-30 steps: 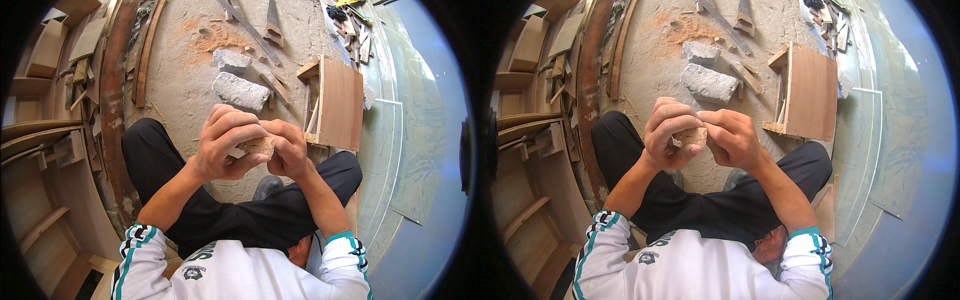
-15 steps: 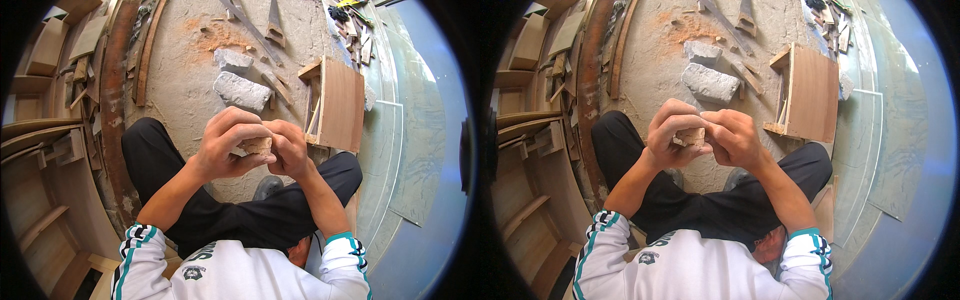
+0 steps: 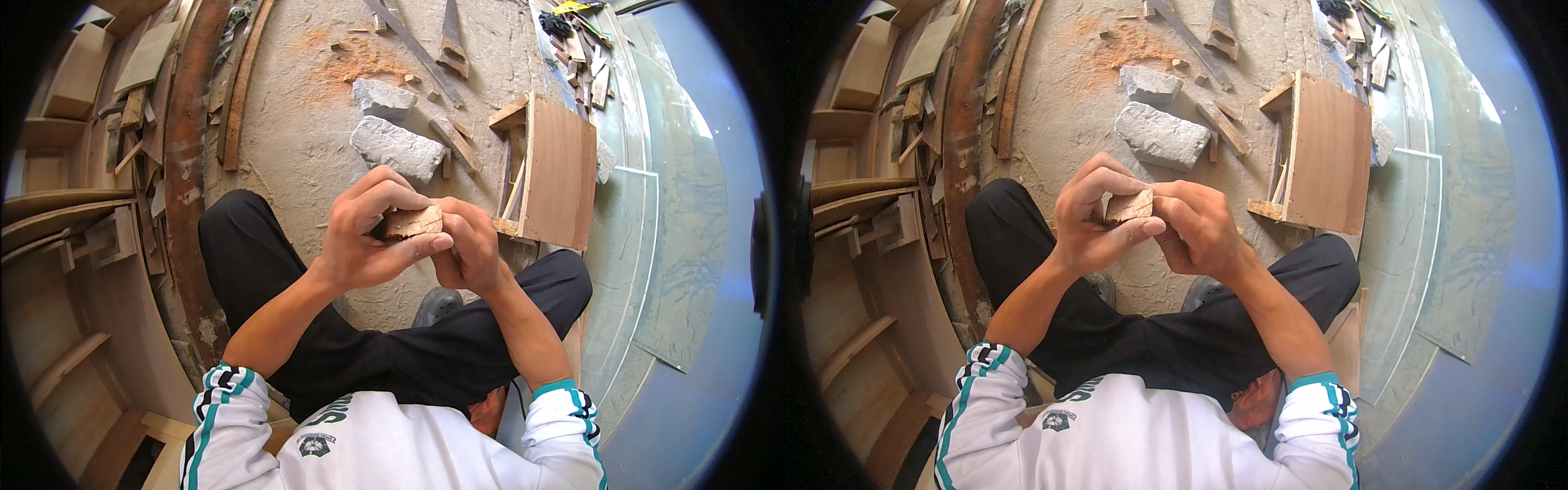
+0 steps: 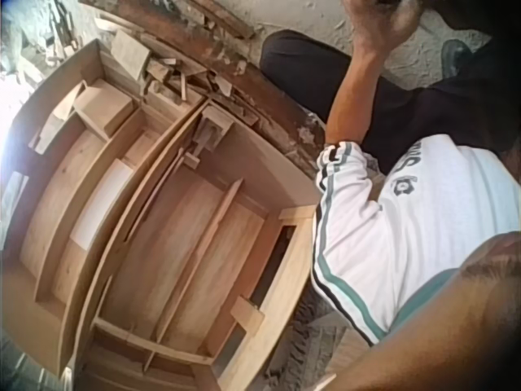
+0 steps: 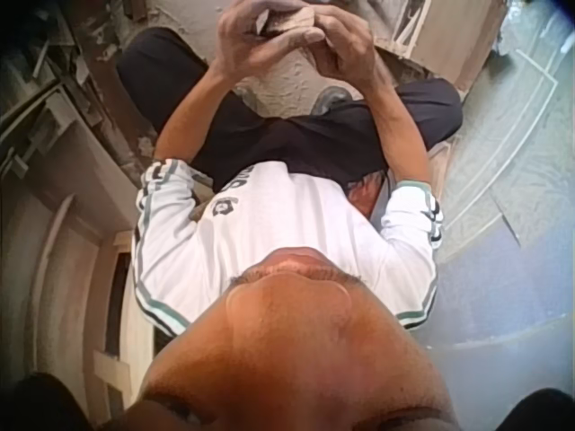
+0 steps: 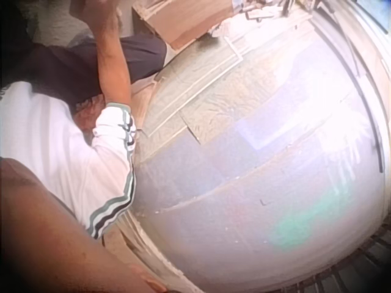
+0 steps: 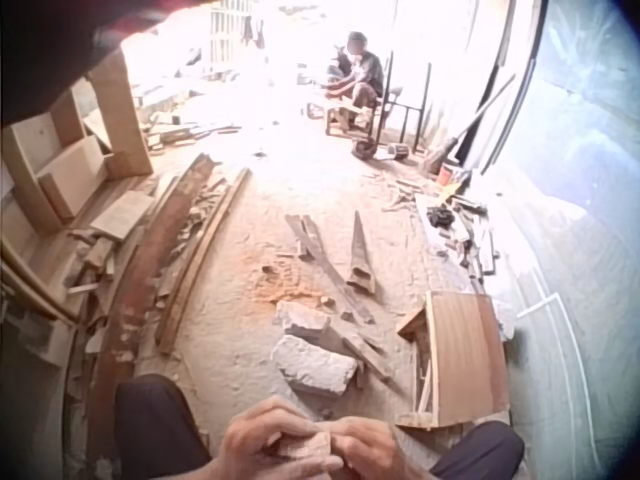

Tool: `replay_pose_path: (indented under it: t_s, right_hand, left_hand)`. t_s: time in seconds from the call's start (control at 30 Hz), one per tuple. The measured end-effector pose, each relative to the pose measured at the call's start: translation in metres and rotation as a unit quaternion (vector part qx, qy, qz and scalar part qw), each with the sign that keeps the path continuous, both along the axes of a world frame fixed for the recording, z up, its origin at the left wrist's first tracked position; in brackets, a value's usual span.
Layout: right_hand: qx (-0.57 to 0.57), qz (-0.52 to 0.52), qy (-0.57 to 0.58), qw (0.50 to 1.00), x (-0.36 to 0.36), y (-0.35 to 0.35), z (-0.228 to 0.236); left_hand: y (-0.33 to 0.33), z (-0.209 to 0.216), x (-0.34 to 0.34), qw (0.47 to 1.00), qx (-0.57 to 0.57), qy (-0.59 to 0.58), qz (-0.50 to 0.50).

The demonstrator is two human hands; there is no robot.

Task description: The person sits on the floor and assembles small wooden pieces into a corner joint. They use a hammer to tap the pieces together and repeatedly check the fit of the joint.

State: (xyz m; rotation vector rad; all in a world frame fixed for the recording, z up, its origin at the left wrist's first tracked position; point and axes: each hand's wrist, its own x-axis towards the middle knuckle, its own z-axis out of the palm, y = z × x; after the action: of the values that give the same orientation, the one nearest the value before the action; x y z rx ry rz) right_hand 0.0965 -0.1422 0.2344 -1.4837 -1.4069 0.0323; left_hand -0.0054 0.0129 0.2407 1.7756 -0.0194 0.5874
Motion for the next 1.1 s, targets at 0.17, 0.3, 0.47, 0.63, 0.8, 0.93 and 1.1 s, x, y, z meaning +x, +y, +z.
replay_pose_path:
  t_s: [0.17, 0.3, 0.47, 0.63, 0.8, 0.93, 1.1]
  right_hand:
    - [-0.006, 0.003, 0.097, 0.995, -0.004, 0.002, 0.003]
    - [-0.01, -0.028, 0.109, 0.994, -0.002, 0.0, 0.007]
    - [-0.004, -0.06, 0.156, 0.986, -0.002, -0.001, 0.005]
    - [-0.014, -0.045, 0.178, 0.983, -0.005, -0.003, 0.003]
    - [-0.049, -0.055, 0.207, 0.976, -0.005, -0.006, 0.001]
    - [-0.084, -0.086, 0.24, 0.963, -0.006, -0.009, -0.003]
    - [-0.096, -0.132, 0.312, 0.936, -0.003, 0.0, -0.004]
  left_hand:
    - [0.001, -0.001, 0.005, 0.999, -0.023, -0.026, 0.011]
    - [-0.001, -0.004, 0.009, 0.994, -0.099, -0.037, 0.037]
    - [0.02, -0.008, 0.003, 0.987, -0.146, -0.006, -0.065]
    - [0.033, 0.008, -0.002, 0.99, -0.076, 0.061, -0.1]
    - [0.032, 0.003, -0.001, 0.994, 0.027, 0.075, -0.073]
    - [0.025, -0.009, 0.001, 0.987, 0.02, 0.142, -0.079]
    - [0.011, -0.015, 0.013, 0.936, -0.299, 0.183, -0.039]
